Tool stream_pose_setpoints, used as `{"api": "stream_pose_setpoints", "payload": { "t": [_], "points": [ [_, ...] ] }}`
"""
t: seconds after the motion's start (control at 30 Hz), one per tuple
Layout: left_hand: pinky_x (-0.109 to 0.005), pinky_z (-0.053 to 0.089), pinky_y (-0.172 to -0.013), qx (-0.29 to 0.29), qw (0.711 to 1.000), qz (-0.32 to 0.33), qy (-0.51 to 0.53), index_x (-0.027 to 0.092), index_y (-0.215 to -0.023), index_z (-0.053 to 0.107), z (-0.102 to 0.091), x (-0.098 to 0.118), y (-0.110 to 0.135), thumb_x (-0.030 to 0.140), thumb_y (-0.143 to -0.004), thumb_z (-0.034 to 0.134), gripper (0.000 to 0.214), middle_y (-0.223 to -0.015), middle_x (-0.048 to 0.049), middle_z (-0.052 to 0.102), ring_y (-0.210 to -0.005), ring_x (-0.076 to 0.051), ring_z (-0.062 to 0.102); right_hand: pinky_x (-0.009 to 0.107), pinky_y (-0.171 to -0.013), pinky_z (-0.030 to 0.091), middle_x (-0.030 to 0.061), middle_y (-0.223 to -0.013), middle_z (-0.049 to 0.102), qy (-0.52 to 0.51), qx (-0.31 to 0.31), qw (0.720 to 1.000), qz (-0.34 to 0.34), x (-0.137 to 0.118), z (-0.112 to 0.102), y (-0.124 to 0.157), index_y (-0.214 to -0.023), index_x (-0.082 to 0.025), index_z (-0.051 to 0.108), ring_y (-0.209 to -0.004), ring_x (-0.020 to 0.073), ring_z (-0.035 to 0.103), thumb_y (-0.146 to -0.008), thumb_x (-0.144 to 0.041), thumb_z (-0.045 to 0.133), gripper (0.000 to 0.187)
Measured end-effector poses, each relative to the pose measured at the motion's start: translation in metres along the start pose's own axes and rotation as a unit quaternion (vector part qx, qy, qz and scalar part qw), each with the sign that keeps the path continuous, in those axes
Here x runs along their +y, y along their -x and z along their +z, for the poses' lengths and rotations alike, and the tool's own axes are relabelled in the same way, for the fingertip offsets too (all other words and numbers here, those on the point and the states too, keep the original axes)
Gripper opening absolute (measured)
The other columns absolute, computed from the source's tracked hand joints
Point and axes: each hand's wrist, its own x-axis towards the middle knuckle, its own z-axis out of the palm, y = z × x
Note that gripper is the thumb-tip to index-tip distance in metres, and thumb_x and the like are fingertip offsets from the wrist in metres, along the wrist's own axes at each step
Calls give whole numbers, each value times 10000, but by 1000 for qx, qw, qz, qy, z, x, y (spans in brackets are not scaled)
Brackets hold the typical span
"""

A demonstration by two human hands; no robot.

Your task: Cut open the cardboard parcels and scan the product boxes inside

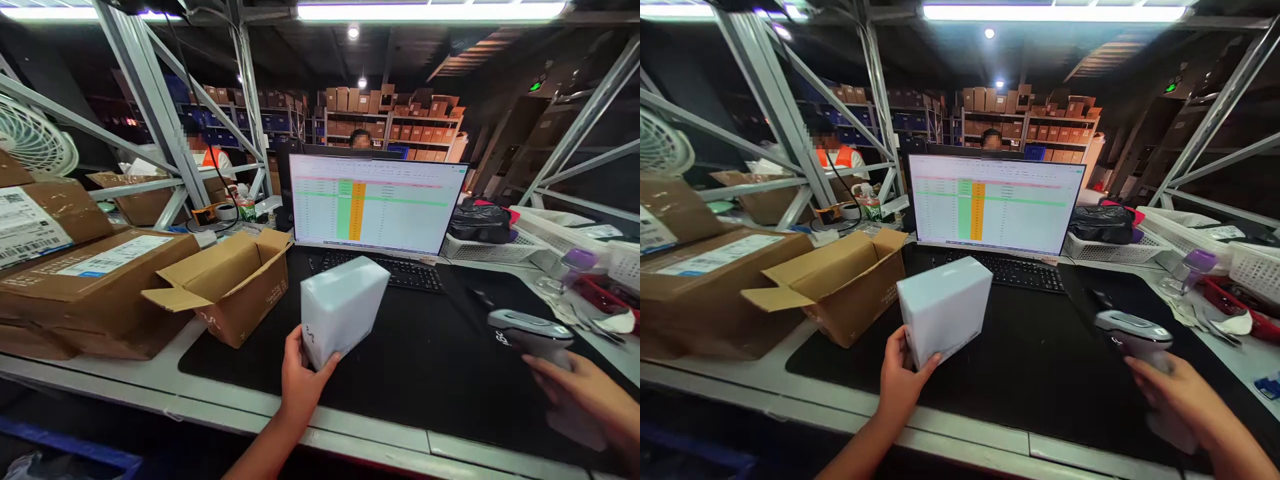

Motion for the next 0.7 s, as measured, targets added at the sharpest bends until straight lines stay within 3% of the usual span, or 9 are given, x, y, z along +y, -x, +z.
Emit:
{"api": "stream_pose_setpoints", "payload": {
  "t": [0.07,0.13,0.3,0.53,0.7],
  "points": [
    [-516,528,-1014,-5,998,-37,41,193,-1240,481,3,2,-3,482,-638,836,756,-1248,-155,619,-1163,-325,645,304,-491,412,51,-582,578,-13,-102,994,-41,-38,31,36,-713,-216,605,-497,156,511,-787,-568,658,364],
    [-519,504,-1047,-6,997,-57,60,194,-1232,475,4,2,-5,495,-652,827,743,-1264,-157,607,-1182,-315,633,276,-496,407,35,-639,604,6,-159,983,-87,-67,57,63,-803,-193,628,-532,152,508,-774,-520,668,330],
    [-503,490,-1064,14,998,-43,31,201,-1211,481,1,-4,-7,481,-642,845,731,-1252,-140,604,-1189,-301,621,217,-511,411,9,-717,621,52,-255,955,-139,-95,95,89,-900,-172,648,-580,124,497,-829,-383,582,232],
    [-460,515,-1033,10,1000,-20,21,199,-1251,477,1,-6,-3,441,-651,841,741,-1279,-139,604,-1202,-294,618,237,-578,441,16,-697,592,66,-256,952,-154,-87,103,84,-848,-160,657,-616,135,491,-816,-454,570,308],
    [-477,511,-1032,11,1000,-17,11,193,-1251,489,0,-3,-2,446,-649,836,740,-1267,-143,610,-1197,-309,615,270,-566,472,47,-711,633,41,-222,972,-68,-75,103,87,-855,-167,627,-624,168,565,-762,-594,606,438]
  ]
}}
